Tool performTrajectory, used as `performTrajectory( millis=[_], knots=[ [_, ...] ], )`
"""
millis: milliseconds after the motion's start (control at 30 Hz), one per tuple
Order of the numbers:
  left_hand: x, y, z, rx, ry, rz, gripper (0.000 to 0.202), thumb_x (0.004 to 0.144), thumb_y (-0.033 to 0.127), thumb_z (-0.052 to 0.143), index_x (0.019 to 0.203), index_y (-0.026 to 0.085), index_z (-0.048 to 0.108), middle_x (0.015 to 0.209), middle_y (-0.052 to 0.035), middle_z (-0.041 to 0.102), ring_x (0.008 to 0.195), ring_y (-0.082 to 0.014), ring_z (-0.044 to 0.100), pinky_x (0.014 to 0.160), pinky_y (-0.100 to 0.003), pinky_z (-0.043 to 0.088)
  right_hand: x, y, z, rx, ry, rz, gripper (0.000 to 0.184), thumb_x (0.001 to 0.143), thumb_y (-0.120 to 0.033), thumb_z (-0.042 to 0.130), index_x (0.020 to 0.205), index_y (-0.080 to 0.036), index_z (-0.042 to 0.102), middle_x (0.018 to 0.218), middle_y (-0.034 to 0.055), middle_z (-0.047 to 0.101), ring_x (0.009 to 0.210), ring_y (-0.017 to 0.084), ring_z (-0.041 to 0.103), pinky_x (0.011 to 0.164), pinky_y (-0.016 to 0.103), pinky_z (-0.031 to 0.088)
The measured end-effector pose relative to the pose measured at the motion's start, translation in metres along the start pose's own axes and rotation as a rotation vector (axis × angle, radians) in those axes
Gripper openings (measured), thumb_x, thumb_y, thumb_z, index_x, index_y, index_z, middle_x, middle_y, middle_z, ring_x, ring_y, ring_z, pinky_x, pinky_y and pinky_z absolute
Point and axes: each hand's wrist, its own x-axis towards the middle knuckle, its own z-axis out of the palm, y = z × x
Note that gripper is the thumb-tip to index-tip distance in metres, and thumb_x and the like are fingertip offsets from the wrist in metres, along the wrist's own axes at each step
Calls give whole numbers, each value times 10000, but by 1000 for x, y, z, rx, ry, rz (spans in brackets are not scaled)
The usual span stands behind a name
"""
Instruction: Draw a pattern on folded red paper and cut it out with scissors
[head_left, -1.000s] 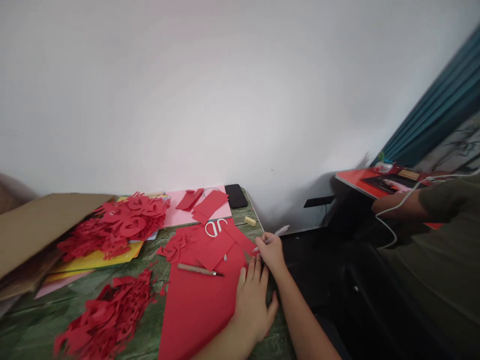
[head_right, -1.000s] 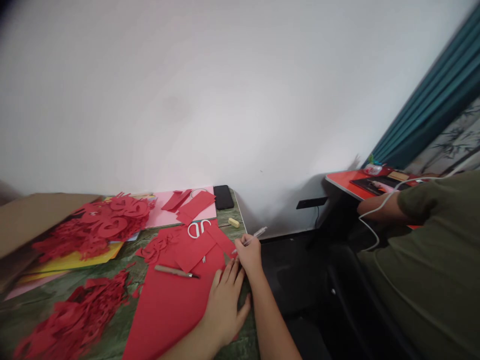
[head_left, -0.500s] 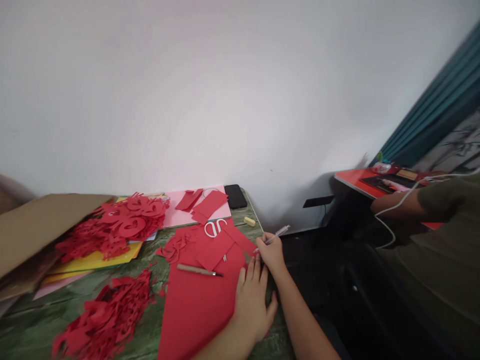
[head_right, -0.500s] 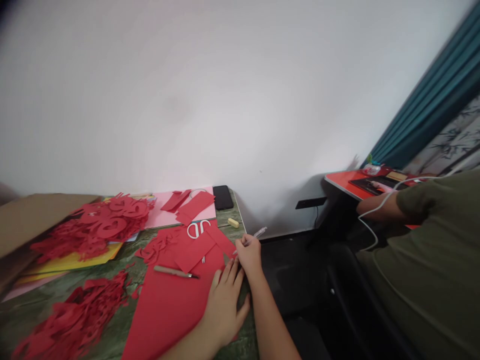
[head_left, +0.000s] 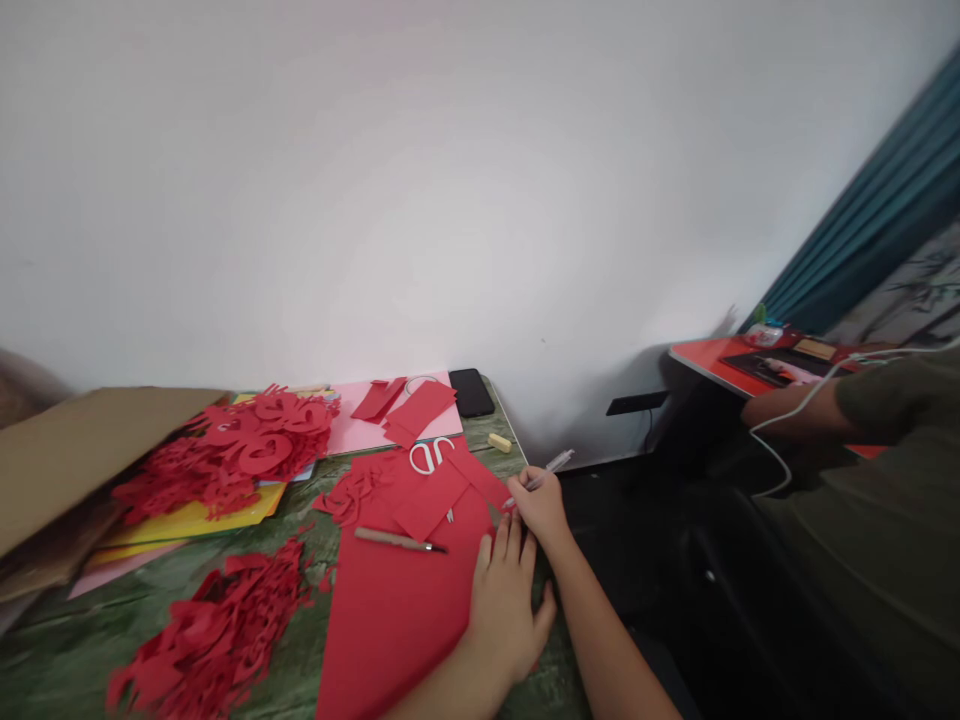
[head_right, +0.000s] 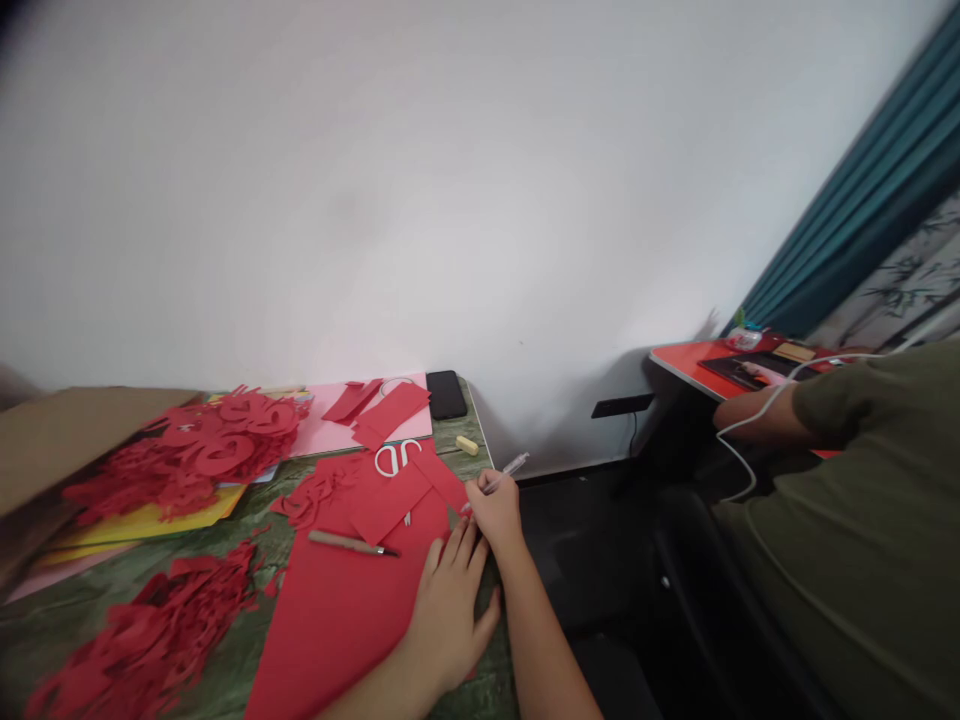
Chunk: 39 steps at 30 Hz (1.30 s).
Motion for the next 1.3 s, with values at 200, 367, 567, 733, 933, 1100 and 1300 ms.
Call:
performTrajectory(
  millis=[200, 367, 567, 733, 933, 1100, 1300],
  knots=[
    [0, 0, 0, 17, -10, 1, 560, 828, 376, 342, 1350, 200, 246, 1424, -59, 237, 1294, -258, 186, 1020, -470, 218, -1, -1, 0, 2, 0, 2, 249, 563, -178, 462, 411, -216, 270, 381, -99, 226, 383, 61, 244, 379, 186, 209],
    [1, 0, -1, 22, -18, 4, 562, 825, 369, 350, 1349, 191, 250, 1421, -66, 244, 1297, -260, 175, 1015, -471, 225, -1, -3, -2, 14, 9, -1, 264, 562, -169, 449, 412, -221, 239, 382, -101, 197, 383, 57, 219, 376, 184, 207],
    [0, 0, -1, 35, -5, 4, 569, 822, 370, 355, 1351, 192, 245, 1418, -65, 253, 1295, -262, 178, 1017, -465, 223, -2, -7, -2, 31, 10, -1, 254, 558, -174, 458, 406, -219, 259, 375, -101, 216, 373, 57, 239, 368, 183, 206],
    [1, 2, -2, 34, -21, -6, 567, 826, 385, 342, 1349, 184, 251, 1418, -71, 250, 1290, -259, 197, 1018, -462, 226, -3, -8, -2, 54, 20, 1, 272, 568, -170, 454, 417, -225, 235, 371, -105, 198, 355, 57, 250, 365, 181, 211],
    [1, 1, -2, 23, -15, -3, 552, 835, 401, 317, 1347, 202, 256, 1428, -59, 220, 1294, -252, 187, 1022, -464, 216, -3, -5, -3, 64, 96, 0, 299, 596, -167, 475, 428, -227, 236, 388, -107, 197, 360, 59, 238, 369, 184, 224],
    [1, 1, -4, -8, -24, -6, 554, 837, 405, 323, 1351, 217, 238, 1434, -57, 194, 1301, -246, 166, 1027, -465, 203, -1, -12, -11, 81, 145, -30, 204, 755, -325, 443, 603, -193, 474, 500, -47, 484, 431, 103, 418, 447, 207, 349],
    [-3, -1, -1, -15, -13, -9, 562, 834, 372, 349, 1359, 233, 205, 1443, -33, 152, 1303, -247, 156, 1035, -451, 203, 28, -17, 9, 37, 18, -132, 201, 699, -388, 526, 661, -190, 513, 689, 20, 592, 676, 167, 526, 654, 271, 404]
  ],
)
